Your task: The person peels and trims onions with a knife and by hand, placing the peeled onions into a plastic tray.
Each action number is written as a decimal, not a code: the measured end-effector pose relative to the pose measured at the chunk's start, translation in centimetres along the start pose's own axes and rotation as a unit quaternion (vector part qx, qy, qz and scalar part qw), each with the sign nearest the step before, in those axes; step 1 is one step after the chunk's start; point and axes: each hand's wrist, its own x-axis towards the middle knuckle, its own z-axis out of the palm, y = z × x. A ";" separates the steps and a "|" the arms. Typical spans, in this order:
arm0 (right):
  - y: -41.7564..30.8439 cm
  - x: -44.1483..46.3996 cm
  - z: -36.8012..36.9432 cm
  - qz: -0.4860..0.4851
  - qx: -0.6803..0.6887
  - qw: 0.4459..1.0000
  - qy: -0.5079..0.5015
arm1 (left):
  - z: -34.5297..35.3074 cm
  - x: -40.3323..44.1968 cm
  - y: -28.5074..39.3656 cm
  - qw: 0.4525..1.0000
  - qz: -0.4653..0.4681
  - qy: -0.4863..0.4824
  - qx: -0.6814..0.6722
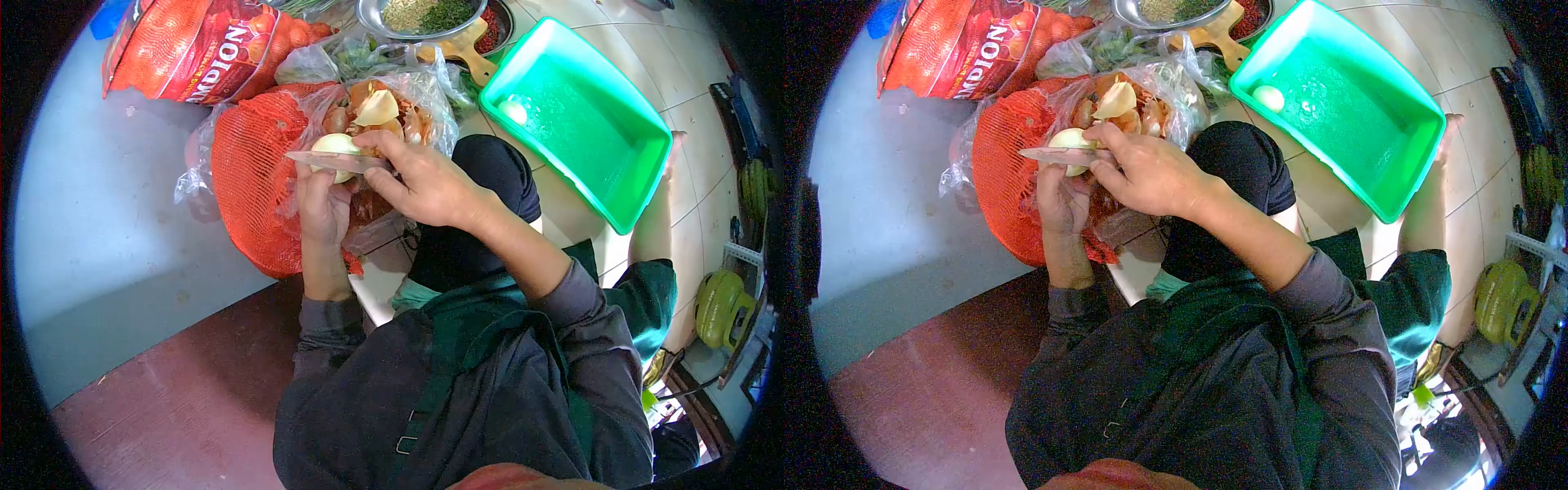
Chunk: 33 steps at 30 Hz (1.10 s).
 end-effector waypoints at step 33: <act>-1.0 -0.2 0.4 0.079 0.060 0.995 -0.031 | -1.4 0.5 0.2 0.979 -0.066 -0.031 -0.193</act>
